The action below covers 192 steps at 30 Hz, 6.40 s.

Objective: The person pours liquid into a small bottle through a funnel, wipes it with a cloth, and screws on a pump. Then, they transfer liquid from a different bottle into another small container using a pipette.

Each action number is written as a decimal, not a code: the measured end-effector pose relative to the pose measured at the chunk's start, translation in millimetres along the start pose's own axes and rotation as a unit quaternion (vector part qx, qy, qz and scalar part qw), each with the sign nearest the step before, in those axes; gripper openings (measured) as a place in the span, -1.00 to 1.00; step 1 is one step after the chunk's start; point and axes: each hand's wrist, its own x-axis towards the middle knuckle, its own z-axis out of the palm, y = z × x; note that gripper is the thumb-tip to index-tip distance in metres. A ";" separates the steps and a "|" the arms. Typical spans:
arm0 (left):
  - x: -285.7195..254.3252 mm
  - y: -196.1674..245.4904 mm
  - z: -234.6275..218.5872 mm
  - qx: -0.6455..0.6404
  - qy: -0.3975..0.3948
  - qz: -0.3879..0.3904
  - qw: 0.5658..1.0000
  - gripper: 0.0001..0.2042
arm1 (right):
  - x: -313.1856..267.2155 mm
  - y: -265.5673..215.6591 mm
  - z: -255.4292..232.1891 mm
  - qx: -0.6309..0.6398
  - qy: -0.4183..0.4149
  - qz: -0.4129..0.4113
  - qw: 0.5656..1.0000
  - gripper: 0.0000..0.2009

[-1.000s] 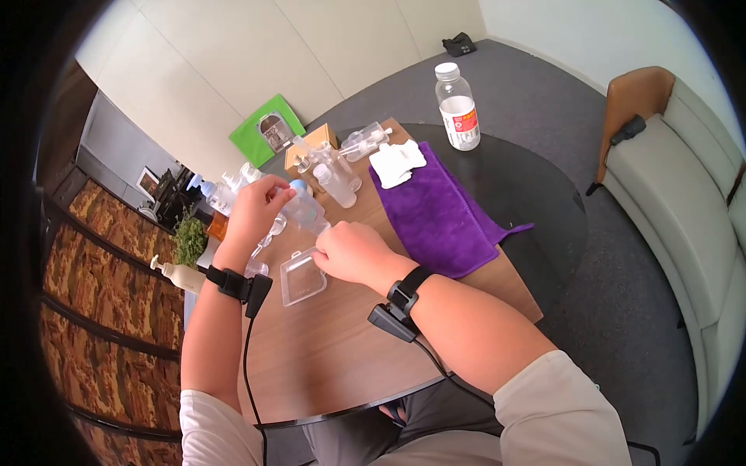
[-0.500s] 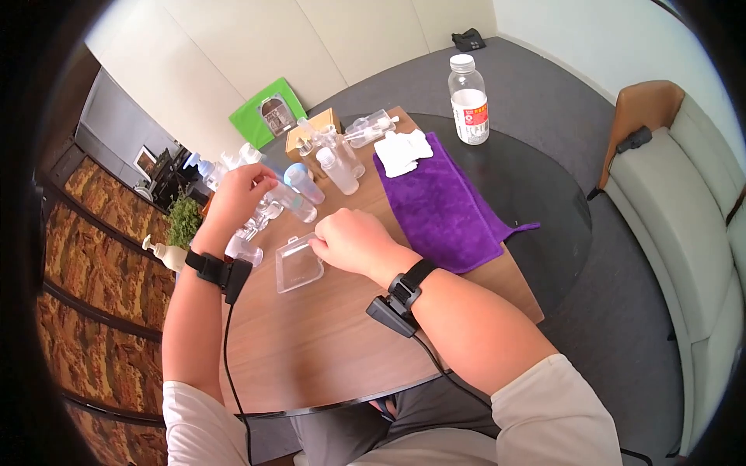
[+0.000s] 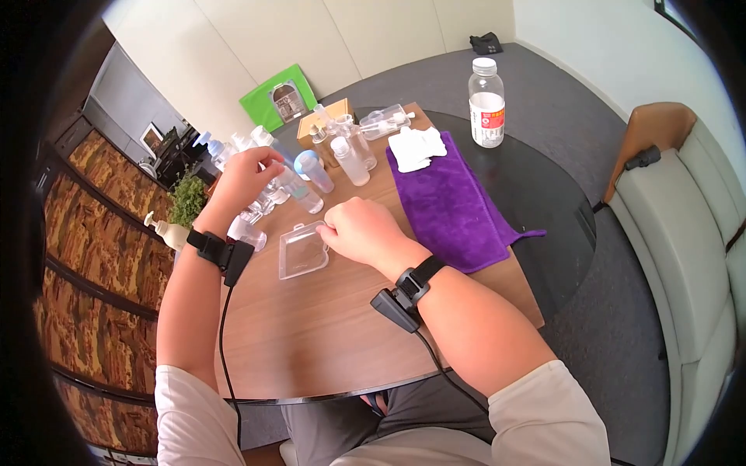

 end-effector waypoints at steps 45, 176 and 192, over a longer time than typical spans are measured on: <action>-35.1 -67.5 -33.9 0.055 0.156 -0.090 0.982 -0.74 | -0.8 1.4 -0.6 -0.018 0.001 -0.043 0.999 -0.69; -187.3 -55.3 62.8 -0.279 -0.025 -0.033 0.960 -0.77 | -0.7 -9.5 21.8 -0.002 -0.056 -0.019 0.998 -0.78; -187.7 -57.3 69.3 -0.295 -0.003 0.017 0.955 -0.80 | -0.6 -8.5 22.4 -0.026 -0.058 -0.025 0.998 -0.80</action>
